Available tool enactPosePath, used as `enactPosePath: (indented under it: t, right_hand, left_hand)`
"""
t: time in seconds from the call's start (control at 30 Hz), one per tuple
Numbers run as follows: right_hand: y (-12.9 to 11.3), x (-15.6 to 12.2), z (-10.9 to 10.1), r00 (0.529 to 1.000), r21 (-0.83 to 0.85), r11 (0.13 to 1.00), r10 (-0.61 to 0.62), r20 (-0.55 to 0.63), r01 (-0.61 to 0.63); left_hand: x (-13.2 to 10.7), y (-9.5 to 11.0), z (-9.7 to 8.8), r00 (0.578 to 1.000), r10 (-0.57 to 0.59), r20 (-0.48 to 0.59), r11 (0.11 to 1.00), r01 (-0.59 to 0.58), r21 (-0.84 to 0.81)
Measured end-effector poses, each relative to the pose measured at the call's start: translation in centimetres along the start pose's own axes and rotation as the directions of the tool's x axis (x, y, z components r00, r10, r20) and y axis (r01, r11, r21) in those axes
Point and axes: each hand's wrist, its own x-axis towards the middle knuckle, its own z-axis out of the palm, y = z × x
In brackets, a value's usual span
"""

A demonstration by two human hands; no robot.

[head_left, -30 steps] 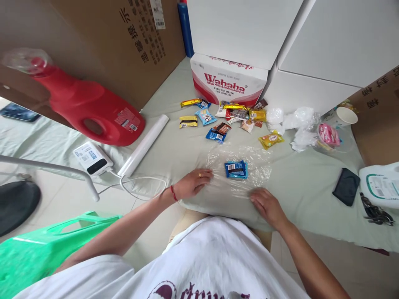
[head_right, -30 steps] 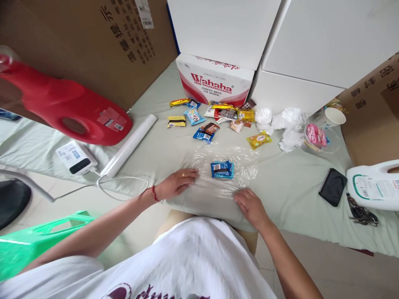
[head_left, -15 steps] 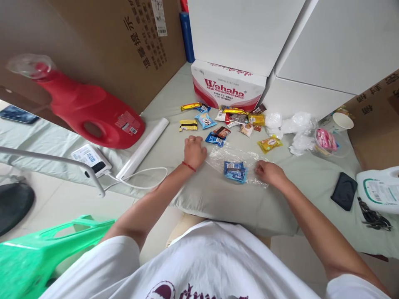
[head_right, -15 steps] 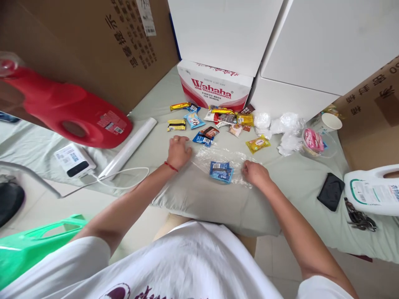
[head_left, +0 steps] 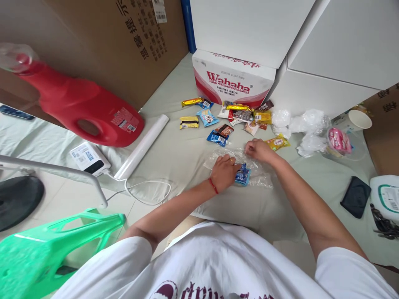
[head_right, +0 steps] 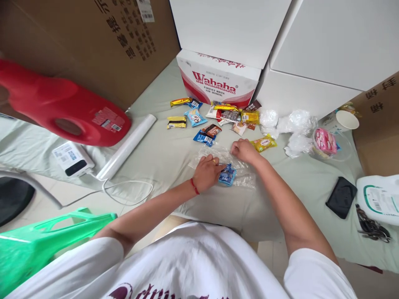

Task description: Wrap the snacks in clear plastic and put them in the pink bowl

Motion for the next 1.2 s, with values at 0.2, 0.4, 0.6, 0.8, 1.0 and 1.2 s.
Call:
enactPosePath:
  t: [0.2,0.4,0.6,0.8,1.0,1.2]
  right_hand:
    - [-2.4,-5.7,0.2,0.947,0.101,0.942,-0.311,-0.086,0.319]
    - [-4.5,-10.0,5.5,0.95,-0.058,0.948,-0.312,0.018,0.313]
    - [-5.7,-10.0,6.4,0.944,-0.256,0.912,-0.282,0.172,0.32]
    - [-6.3,-9.6,6.2,0.961,-0.188,0.947,-0.238,0.138,0.261]
    - [-4.8,-10.4,6.6,0.937,0.174,0.928,-0.344,0.063,0.33]
    - [-5.2,-10.3,7.0,0.935,0.135,0.931,-0.349,0.058,0.339]
  left_hand:
    - [-0.7,-0.2,0.7,0.999,-0.047,-0.02,0.998,0.046,-0.049]
    - [-1.2,-2.0,1.8,0.984,-0.171,-0.057,0.895,0.131,-0.427]
    - [-1.5,-6.7,0.9,0.728,-0.674,-0.123,0.521,0.352,-0.778]
    - [-1.0,-6.3,-0.9,0.746,-0.66,-0.085,0.681,0.547,-0.486]
    - [-2.7,-5.1,-2.2,0.851,-0.519,0.084,0.788,0.514,-0.338]
    - [-1.4,-2.1,-2.9,0.862,-0.481,0.159,0.616,0.461,-0.639]
